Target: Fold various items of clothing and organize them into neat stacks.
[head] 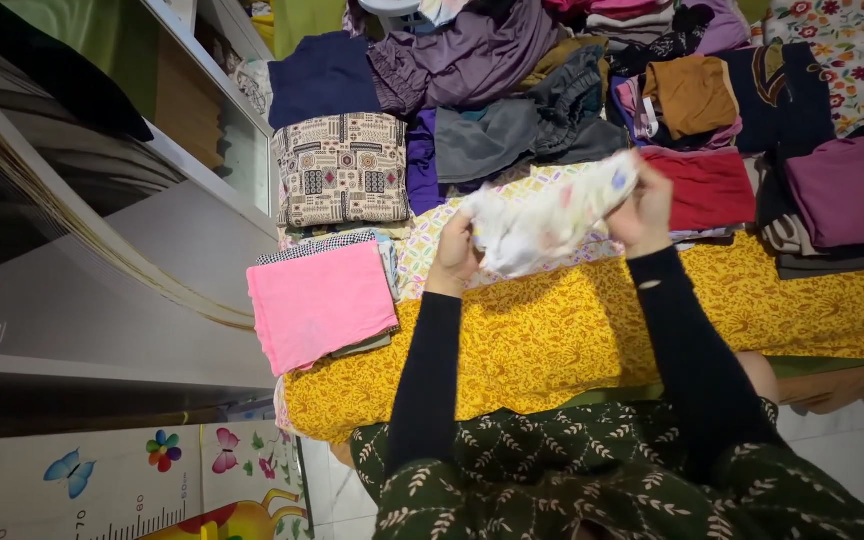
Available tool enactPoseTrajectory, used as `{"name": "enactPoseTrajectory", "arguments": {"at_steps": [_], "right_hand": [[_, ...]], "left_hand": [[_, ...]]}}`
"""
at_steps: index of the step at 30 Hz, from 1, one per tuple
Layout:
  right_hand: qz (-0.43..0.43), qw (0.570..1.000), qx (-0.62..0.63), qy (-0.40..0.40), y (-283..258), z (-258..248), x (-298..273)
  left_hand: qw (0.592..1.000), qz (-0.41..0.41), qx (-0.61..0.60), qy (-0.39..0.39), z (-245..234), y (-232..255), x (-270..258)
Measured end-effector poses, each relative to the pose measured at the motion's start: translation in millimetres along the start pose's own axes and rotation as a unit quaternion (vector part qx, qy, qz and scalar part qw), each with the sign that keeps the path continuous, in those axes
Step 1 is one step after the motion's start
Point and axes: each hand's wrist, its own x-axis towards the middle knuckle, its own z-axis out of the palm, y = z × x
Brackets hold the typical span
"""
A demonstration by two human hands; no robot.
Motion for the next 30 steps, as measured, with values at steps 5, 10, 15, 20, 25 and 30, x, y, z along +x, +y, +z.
{"name": "enactPoseTrajectory", "arguments": {"at_steps": [5,10,15,20,25,30], "right_hand": [[-0.074,0.989,-0.089,0.096,-42,63,16],[0.047,0.981,-0.073,-0.174,-51,97,12],[0.091,0.383,-0.908,-0.145,-34,137,16],[-0.053,0.008,-0.967,-0.248,-37,153,25],[-0.201,0.075,-0.974,-0.074,-51,194,9],[-0.042,0.097,-0.984,-0.143,-46,159,-10]], "left_hand": [[0.855,-0.182,0.446,-0.191,78,68,-56],[0.487,-0.187,0.840,-0.147,111,72,-61],[0.320,-0.250,0.912,-0.055,42,87,-18],[0.349,-0.128,0.928,0.019,82,113,-19],[0.180,0.202,0.953,0.133,117,130,-32],[0.265,0.053,0.962,-0.029,78,104,-27]]}}
